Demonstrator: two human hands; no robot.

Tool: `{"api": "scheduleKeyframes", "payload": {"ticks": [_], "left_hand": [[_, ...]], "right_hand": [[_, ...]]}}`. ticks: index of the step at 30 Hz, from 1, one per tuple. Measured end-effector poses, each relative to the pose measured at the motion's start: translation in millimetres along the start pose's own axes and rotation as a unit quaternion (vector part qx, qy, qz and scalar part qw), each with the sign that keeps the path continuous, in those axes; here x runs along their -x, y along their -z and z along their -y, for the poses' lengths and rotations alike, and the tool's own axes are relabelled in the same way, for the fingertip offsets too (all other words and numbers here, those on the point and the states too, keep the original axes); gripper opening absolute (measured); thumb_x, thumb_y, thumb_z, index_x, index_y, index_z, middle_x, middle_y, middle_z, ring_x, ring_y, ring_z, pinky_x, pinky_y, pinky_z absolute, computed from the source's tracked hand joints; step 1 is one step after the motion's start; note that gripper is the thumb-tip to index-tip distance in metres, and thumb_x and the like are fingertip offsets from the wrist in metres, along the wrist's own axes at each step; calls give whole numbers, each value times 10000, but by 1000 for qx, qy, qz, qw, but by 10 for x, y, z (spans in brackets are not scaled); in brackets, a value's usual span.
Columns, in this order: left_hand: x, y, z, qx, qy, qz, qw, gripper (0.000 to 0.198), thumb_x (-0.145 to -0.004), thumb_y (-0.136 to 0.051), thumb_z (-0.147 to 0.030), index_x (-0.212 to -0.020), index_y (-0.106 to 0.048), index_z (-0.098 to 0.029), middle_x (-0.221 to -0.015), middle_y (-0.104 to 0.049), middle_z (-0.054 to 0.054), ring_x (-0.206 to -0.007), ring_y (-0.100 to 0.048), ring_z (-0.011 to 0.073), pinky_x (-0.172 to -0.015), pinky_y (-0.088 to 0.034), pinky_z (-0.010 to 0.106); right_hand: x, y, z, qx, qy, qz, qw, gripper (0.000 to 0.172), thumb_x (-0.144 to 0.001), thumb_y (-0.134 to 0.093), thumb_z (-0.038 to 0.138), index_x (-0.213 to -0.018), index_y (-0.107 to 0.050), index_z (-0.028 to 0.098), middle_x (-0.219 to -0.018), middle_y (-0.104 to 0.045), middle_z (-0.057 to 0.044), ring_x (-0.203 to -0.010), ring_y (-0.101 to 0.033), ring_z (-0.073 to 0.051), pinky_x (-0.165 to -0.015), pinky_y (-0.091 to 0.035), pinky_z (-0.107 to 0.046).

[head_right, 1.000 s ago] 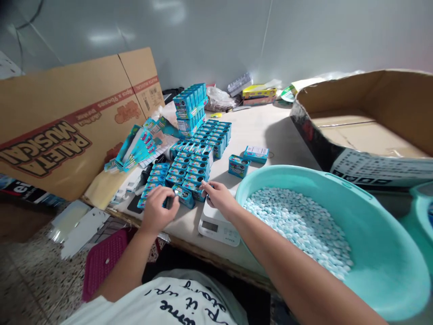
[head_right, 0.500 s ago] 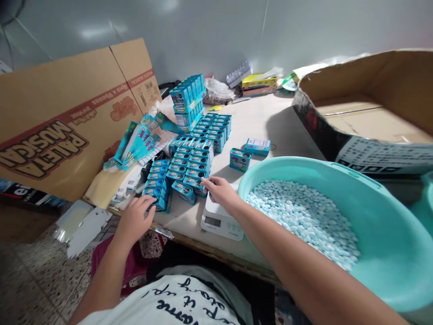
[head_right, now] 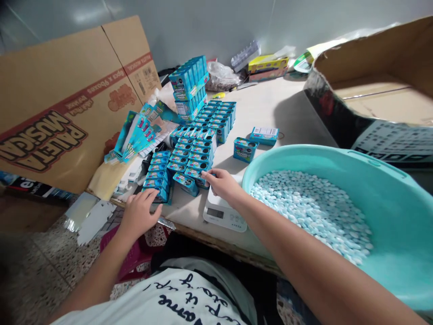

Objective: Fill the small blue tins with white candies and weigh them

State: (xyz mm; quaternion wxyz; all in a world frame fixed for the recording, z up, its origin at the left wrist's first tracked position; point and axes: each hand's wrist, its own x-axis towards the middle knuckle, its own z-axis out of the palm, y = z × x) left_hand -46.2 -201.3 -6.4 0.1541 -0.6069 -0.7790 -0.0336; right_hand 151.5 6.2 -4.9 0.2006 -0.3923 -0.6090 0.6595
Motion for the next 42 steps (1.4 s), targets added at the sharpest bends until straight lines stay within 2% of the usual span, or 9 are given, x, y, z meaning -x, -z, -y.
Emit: {"api": "scheduleKeyframes", "payload": {"ticks": [14, 18, 20, 23, 26, 31, 36, 39, 42], "left_hand": [[-13, -250, 58, 98, 19, -115, 988, 225, -864, -645, -279, -1060, -676, -173, -1084, -744, 93, -1012, -701, 259, -808, -459, 363], [6, -304, -7, 197, 71, -149, 966, 157, -900, -648, -295, -1022, -672, -200, -1047, -731, 64, -795, -683, 180, -739, -489, 324], [22, -407, -53, 228, 124, -231, 938, 284, -899, -673, -343, -1132, -634, -185, -1146, -689, 109, -881, -674, 194, -789, -530, 334], [4, -650, -98, 202, 190, -314, 908, 820, -758, -827, -451, -1411, -443, -136, -1421, -496, 236, -1336, -509, 347, -1081, -467, 512], [-57, -885, -118, 246, 243, -269, 899, 1177, -643, -908, -401, -1557, -207, -158, -1523, -366, 270, -1454, -389, 406, -1166, -383, 581], [-46, -1020, -193, 300, 328, -199, 873, 1257, -688, -877, -363, -1601, -28, -200, -1542, -351, 295, -1389, -490, 413, -1088, -478, 558], [49, -1067, -210, 278, 323, -172, 888, 1145, -676, -875, -386, -1554, -168, -186, -1399, -505, 272, -1251, -605, 422, -991, -533, 565], [-10, -1106, -91, 274, 291, -186, 898, 1031, -661, -854, -322, -1485, -256, -160, -1321, -546, 246, -1192, -637, 391, -982, -537, 532], [-161, -1081, 101, 269, 269, -155, 912, 1000, -646, -849, -276, -1462, -284, -152, -1317, -558, 236, -1180, -642, 377, -987, -529, 519]], "right_hand": [[37, 10, 65, 28, -46, 14, 998, 343, -967, -606, 327, -663, -546, 177, -534, -498, 38, -392, -342, -45, -417, -242, -213], [35, 12, 77, 26, -52, 21, 998, 325, -962, -585, 317, -669, -546, 181, -507, -473, 46, -391, -329, -48, -423, -241, -210], [31, 13, 74, 19, -48, 20, 998, 314, -944, -591, 331, -671, -542, 185, -506, -477, 44, -388, -325, -51, -416, -227, -211], [11, 21, 57, 14, -38, 17, 999, 309, -904, -619, 374, -668, -533, 194, -489, -468, 44, -376, -319, -58, -401, -195, -220], [-14, 30, 24, 14, -27, 16, 999, 308, -866, -646, 419, -682, -536, 198, -492, -472, 47, -370, -323, -60, -391, -190, -224], [-37, 38, -36, 20, -9, 17, 1000, 373, -814, -679, 517, -692, -541, 192, -509, -485, 48, -374, -316, -50, -386, -187, -216], [-26, 47, -39, 23, -6, 25, 999, 397, -789, -690, 550, -693, -538, 197, -473, -454, 62, -368, -315, -54, -387, -192, -213], [-16, 41, -30, 20, -5, 19, 1000, 387, -780, -702, 530, -692, -535, 193, -523, -513, 44, -365, -331, -47, -389, -201, -214], [-4, 32, -19, 15, -5, 21, 1000, 387, -778, -697, 536, -690, -529, 198, -491, -468, 63, -364, -310, -50, -390, -185, -217]]}}
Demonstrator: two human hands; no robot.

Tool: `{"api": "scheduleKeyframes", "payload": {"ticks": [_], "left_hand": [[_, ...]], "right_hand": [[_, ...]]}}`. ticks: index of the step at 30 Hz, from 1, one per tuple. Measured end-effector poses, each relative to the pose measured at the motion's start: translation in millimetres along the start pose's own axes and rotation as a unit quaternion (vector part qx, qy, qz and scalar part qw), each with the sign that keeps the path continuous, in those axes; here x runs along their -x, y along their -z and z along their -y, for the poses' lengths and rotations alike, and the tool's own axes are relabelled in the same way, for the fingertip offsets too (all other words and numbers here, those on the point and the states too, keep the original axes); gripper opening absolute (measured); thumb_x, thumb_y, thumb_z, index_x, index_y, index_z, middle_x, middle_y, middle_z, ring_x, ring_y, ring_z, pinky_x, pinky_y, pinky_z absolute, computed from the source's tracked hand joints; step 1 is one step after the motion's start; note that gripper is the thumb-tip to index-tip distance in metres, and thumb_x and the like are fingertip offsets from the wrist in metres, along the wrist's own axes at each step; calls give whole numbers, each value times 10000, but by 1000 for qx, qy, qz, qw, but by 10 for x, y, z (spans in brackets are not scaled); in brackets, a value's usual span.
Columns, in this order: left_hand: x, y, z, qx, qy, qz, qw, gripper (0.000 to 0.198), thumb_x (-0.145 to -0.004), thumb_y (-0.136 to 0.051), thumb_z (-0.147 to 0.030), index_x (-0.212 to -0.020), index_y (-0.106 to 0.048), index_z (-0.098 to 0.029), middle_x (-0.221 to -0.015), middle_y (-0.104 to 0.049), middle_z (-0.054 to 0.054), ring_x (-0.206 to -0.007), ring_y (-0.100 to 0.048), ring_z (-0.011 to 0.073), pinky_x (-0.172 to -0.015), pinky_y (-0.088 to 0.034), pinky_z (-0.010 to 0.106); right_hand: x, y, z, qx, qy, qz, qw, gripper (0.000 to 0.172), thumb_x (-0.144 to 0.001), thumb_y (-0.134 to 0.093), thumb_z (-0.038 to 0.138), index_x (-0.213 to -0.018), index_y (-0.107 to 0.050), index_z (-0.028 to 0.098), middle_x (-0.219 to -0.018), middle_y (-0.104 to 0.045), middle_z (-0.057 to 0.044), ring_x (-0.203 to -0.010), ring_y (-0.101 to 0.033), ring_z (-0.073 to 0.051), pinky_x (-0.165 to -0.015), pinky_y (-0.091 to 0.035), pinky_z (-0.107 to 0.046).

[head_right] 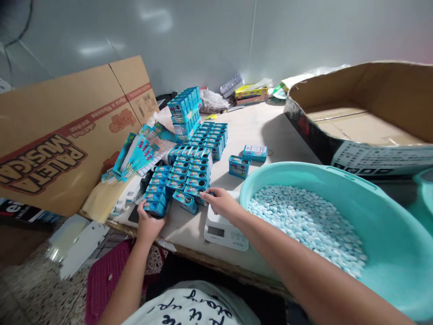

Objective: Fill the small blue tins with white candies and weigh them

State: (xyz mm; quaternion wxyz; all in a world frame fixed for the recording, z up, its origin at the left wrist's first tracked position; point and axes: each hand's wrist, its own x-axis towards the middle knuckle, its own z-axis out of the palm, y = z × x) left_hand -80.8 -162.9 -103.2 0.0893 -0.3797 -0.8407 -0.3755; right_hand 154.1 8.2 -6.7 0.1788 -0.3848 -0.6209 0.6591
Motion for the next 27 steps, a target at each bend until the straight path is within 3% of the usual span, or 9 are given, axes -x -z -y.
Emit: {"api": "scheduleKeyframes", "payload": {"ticks": [2, 5, 10, 16, 21, 23, 27], "left_hand": [[-167, 33, 16, -46, -15, 21, 999, 990, -639, -871, -312, -1448, -321, -159, -1320, -575, 229, -1213, -617, 403, -1014, -496, 560], [-353, 37, 27, -114, -73, 8, 991, 1000, -630, -900, -439, -1428, -368, -154, -1412, -528, 254, -1331, -508, 457, -1076, -417, 619], [-531, -113, 72, -126, -146, -18, 981, 1031, -606, -910, -500, -1420, -391, -138, -1517, -442, 281, -1442, -383, 447, -1175, -301, 610], [-668, -221, 5, -121, -138, -3, 983, 921, -711, -839, -449, -1453, -402, -124, -1563, -379, 293, -1487, -307, 473, -1182, -263, 646], [-506, -123, -148, -145, -94, -26, 985, 1145, -657, -893, -499, -1550, -293, -107, -1565, -324, 338, -1454, -326, 519, -1138, -296, 700], [-381, -43, -208, -125, -148, -38, 980, 1147, -653, -899, -543, -1550, -308, -141, -1550, -353, 313, -1454, -338, 496, -1152, -297, 686], [-189, 65, -388, -56, -343, 0, 938, 868, -694, -883, -554, -1423, -509, -265, -1481, -472, 187, -1455, -383, 398, -1212, -296, 593]], "right_hand": [[9, -4, 8, 0, -2, 2, 1000, 382, -779, -691, 540, -699, -530, 203, -466, -434, 76, -364, -298, -54, -390, -175, -219], [13, -6, 13, 9, -3, -5, 1000, 357, -784, -685, 522, -724, -544, 200, -480, -467, 70, -364, -327, -58, -389, -180, -219], [-4, -3, 2, 12, 4, -7, 1000, 350, -791, -688, 511, -733, -555, 193, -517, -513, 54, -364, -346, -54, -379, -188, -212], [9, -1, 18, 10, 10, -6, 1000, 320, -816, -677, 453, -701, -544, 186, -569, -553, 43, -354, -347, -39, -374, -203, -207], [25, -3, 19, 5, 14, -9, 1000, 298, -847, -656, 425, -701, -542, 192, -515, -519, 53, -347, -338, -48, -370, -221, -205], [22, -1, 9, -1, 15, -11, 1000, 301, -855, -653, 427, -701, -544, 192, -517, -525, 52, -350, -339, -48, -373, -247, -202], [-2, 16, -6, -8, 15, -13, 1000, 308, -884, -624, 438, -723, -576, 180, -574, -577, 30, -356, -349, -44, -366, -239, -203]]}}
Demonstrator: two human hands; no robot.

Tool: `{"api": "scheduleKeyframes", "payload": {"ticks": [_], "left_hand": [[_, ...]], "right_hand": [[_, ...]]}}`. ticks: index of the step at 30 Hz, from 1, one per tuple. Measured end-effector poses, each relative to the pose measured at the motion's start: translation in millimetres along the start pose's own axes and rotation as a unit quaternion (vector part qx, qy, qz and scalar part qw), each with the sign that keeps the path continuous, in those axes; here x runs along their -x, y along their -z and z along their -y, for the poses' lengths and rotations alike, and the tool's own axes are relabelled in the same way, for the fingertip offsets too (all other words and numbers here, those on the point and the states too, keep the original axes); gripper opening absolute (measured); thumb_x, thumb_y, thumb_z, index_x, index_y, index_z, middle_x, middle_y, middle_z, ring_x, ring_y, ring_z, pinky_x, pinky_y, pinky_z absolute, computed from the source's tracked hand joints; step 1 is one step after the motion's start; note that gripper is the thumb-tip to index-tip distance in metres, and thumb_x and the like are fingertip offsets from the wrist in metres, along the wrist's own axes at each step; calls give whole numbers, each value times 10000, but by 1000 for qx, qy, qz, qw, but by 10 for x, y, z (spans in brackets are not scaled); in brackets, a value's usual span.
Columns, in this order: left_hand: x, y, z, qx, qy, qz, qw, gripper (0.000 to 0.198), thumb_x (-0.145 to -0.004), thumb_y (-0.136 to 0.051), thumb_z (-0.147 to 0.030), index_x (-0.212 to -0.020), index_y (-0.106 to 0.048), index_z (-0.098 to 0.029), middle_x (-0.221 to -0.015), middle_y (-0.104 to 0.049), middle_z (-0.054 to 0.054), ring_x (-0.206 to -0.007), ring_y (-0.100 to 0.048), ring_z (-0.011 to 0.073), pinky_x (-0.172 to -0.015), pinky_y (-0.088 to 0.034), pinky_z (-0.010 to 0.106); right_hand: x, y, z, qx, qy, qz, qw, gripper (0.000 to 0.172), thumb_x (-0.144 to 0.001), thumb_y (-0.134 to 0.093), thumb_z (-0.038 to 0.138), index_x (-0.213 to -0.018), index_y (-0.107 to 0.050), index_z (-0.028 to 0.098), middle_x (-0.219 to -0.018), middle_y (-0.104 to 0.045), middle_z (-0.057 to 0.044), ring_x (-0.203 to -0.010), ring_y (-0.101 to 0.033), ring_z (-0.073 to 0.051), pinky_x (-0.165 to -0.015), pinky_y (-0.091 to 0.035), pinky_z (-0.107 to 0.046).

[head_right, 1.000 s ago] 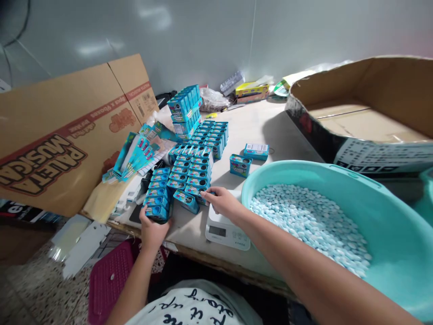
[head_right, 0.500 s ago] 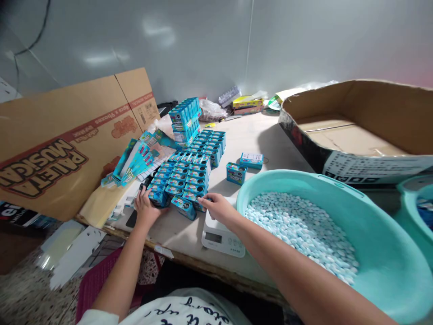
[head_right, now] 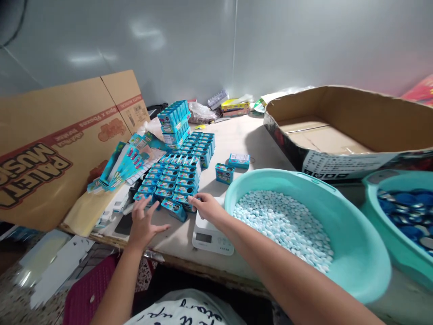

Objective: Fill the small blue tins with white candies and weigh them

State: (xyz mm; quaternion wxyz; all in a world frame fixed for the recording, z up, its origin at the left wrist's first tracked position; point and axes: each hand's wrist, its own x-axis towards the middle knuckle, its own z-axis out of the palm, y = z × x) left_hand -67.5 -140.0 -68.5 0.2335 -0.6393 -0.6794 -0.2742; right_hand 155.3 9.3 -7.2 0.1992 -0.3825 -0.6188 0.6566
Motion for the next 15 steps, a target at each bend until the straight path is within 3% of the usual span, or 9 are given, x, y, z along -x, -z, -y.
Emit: {"api": "scheduleKeyframes", "payload": {"ticks": [5, 10, 15], "left_hand": [[-155, -200, -266, 45, -63, 55, 995, 609, -797, -810, -543, -1318, -624, -288, -1422, -538, 129, -1409, -440, 350, -1218, -311, 565], [-160, -502, -320, 100, -28, -4, 995, 458, -897, -733, -452, -1283, -626, -230, -1394, -528, 138, -1407, -425, 321, -1166, -409, 518], [-84, -563, -281, 117, -13, 10, 993, 474, -891, -743, -427, -1316, -616, -260, -1427, -503, 135, -1431, -397, 337, -1162, -416, 534]], "right_hand": [[1, 4, -9, 20, 17, 8, 1000, 375, -921, -557, 520, -780, -611, 176, -544, -564, 32, -354, -325, -56, -371, -222, -213], [51, -15, -30, 92, 71, 14, 993, 427, -876, -615, 568, -690, -595, 184, -490, -497, 44, -430, -381, -88, -436, -262, -221], [160, 43, 140, 287, 182, 17, 940, 414, -962, -540, 549, -802, -664, 189, -571, -535, 18, -548, -455, -122, -557, -308, -240]]}}
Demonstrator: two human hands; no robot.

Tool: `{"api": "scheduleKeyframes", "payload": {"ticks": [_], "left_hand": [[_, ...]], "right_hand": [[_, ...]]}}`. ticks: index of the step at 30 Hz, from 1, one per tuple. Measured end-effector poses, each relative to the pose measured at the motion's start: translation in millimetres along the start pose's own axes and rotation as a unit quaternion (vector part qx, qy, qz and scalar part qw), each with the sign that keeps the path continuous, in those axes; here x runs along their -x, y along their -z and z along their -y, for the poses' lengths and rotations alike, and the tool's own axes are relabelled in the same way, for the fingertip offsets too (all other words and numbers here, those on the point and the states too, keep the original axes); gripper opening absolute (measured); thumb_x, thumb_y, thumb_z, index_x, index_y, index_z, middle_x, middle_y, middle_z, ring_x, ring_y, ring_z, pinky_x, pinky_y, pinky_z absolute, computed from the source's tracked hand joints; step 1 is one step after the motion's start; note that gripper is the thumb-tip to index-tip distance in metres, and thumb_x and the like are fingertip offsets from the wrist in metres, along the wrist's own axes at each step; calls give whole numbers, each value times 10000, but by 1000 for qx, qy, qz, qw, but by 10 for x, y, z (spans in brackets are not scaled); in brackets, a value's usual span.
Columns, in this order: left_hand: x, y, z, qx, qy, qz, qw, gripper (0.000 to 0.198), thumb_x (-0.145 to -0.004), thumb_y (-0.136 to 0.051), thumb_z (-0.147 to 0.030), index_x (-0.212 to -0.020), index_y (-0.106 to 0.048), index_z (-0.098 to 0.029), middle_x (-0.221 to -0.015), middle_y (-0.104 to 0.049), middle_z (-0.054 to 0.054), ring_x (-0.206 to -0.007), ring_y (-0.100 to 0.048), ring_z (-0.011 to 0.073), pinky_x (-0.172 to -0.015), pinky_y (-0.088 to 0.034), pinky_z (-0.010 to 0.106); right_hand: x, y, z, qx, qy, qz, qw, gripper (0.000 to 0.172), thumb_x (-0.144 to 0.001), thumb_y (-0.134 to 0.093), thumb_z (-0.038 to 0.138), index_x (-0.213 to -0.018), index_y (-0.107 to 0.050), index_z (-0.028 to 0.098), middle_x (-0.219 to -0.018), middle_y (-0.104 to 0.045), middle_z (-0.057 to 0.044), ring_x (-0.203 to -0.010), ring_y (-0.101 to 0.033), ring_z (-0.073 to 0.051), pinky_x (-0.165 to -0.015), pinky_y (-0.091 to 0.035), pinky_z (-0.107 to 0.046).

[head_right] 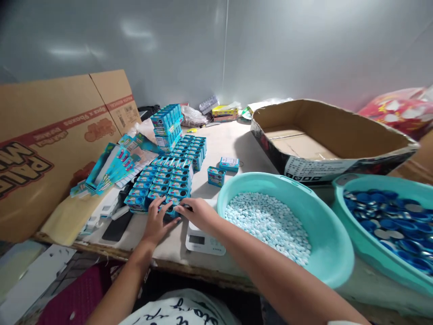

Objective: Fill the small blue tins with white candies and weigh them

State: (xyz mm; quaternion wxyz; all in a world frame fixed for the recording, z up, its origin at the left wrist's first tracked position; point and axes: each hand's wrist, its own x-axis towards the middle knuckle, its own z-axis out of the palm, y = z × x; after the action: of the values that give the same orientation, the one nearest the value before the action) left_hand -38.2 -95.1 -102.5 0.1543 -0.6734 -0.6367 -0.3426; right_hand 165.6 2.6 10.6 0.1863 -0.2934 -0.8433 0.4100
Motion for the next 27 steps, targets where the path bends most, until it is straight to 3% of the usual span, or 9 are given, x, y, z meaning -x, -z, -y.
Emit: {"api": "scheduleKeyframes", "payload": {"ticks": [4, 8, 12, 16, 19, 24, 27], "left_hand": [[-17, 8, -27, 8, -4, -9, 1000, 471, -887, -748, -408, -1311, -620, -249, -1397, -526, 141, -1404, -426, 338, -1156, -421, 532], [-51, 16, -106, 22, 19, -38, 999, 426, -863, -768, -353, -1253, -639, -237, -1401, -512, 146, -1380, -445, 337, -1138, -439, 529], [-37, 50, -84, 40, 59, -71, 995, 359, -858, -743, -265, -1203, -661, -205, -1341, -532, 164, -1318, -484, 335, -1124, -440, 540], [-20, 106, 53, 33, 118, -101, 987, 301, -864, -714, -257, -1155, -686, -184, -1316, -560, 175, -1330, -471, 358, -1135, -410, 568], [-31, 118, 113, 24, 106, -99, 989, 251, -870, -722, -287, -1104, -708, -200, -1327, -596, 160, -1382, -449, 362, -1175, -359, 551], [-58, 119, 92, 12, 113, -51, 992, 270, -824, -772, -268, -1084, -699, -248, -1358, -640, 112, -1415, -437, 385, -1227, -143, 652], [-67, 124, 75, 17, 126, -24, 992, 294, -815, -764, -251, -1098, -685, -250, -1408, -611, 111, -1444, -400, 390, -1224, -116, 670]], "right_hand": [[264, 64, 345, 210, 87, 39, 973, 364, -1017, -504, 470, -868, -688, 193, -740, -668, -56, -626, -551, -151, -584, -278, -271], [860, -163, 451, 323, 78, 59, 941, 408, -1029, -470, 498, -813, -670, 216, -699, -683, -62, -569, -593, -178, -545, -258, -318], [1502, -384, 41, 339, 3, -109, 935, 531, -1082, -287, 440, -768, -656, 224, -688, -687, -72, -623, -667, -199, -577, -357, -324], [1871, -485, -457, 353, -35, -175, 918, 498, -1062, -341, 471, -854, -718, 221, -736, -737, -95, -612, -682, -205, -598, -421, -313], [1928, -567, -732, 383, -64, -210, 897, 534, -1045, -338, 494, -841, -751, 225, -713, -757, -80, -566, -676, -203, -529, -411, -290], [1840, -700, -944, 423, -138, -335, 831, 525, -1017, -383, 465, -792, -780, 204, -661, -747, -102, -617, -703, -243, -587, -480, -296], [1812, -713, -968, 406, -134, -367, 826, 512, -1011, -408, 485, -809, -780, 197, -767, -781, -119, -714, -738, -267, -660, -526, -314]]}}
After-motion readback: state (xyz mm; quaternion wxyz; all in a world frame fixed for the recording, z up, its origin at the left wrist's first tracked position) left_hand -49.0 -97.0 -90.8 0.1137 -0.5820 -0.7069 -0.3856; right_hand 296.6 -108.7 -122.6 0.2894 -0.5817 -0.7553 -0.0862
